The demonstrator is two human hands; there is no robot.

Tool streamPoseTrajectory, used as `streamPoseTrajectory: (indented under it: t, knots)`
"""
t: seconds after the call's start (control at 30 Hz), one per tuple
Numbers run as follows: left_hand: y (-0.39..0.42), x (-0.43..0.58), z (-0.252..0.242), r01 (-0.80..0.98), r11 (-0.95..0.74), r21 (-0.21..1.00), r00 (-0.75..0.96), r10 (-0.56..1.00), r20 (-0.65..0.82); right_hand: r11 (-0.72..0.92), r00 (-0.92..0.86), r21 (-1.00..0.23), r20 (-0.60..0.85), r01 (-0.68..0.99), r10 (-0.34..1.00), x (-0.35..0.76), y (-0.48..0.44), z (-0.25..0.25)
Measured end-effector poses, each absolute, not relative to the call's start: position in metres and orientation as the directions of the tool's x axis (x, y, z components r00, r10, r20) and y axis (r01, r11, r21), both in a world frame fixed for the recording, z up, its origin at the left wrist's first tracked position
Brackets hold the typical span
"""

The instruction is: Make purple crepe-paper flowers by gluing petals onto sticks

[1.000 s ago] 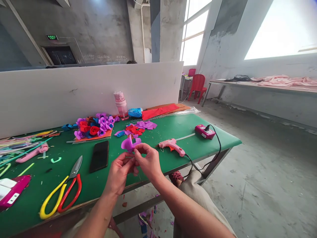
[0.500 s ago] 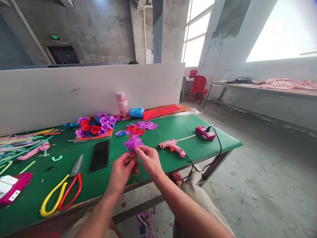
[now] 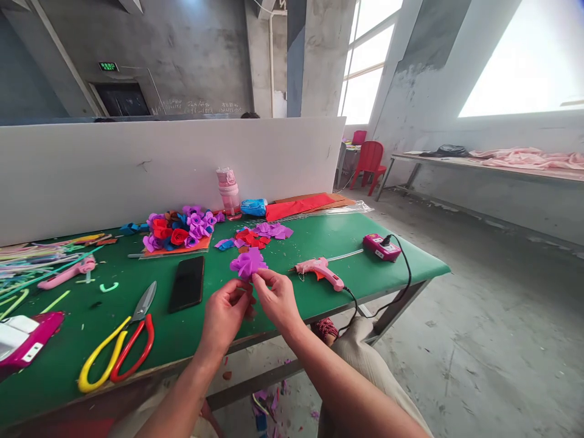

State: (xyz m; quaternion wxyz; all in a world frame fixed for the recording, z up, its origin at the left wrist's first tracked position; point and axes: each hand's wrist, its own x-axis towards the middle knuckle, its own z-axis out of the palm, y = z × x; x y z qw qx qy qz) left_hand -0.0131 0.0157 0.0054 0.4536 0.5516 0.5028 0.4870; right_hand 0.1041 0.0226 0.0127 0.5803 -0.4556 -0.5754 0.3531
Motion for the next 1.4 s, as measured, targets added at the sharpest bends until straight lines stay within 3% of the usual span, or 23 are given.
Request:
streamPoseTrajectory:
  t: [0.37, 0.57, 0.77, 1.4]
  knots:
    - [0.013, -0.013, 0.009, 0.216, -0.103, 0.971, 0.045, 0.994, 0.096, 0.339, 0.114, -0.917, 0.368, 0.209, 0.923, 0.097, 0.017, 0.01]
    - [0.014, -0.013, 0.012, 0.131, -0.049, 0.99, 0.037, 0.998, 0.044, 0.258, 0.091, -0.966, 0.254, -0.027, 0.963, 0.102, 0.028, 0.001]
    - [0.014, -0.015, 0.01, 0.155, -0.06, 0.986, 0.059, 0.997, 0.051, 0.178, 0.015, -0.95, 0.18, -0.258, 0.983, 0.106, 0.035, -0.002]
    - [0.017, -0.016, 0.007, 0.219, -0.081, 0.972, 0.056, 0.996, 0.071, 0.015, -0.108, -0.866, 0.079, -0.501, 0.991, 0.099, 0.028, 0.003]
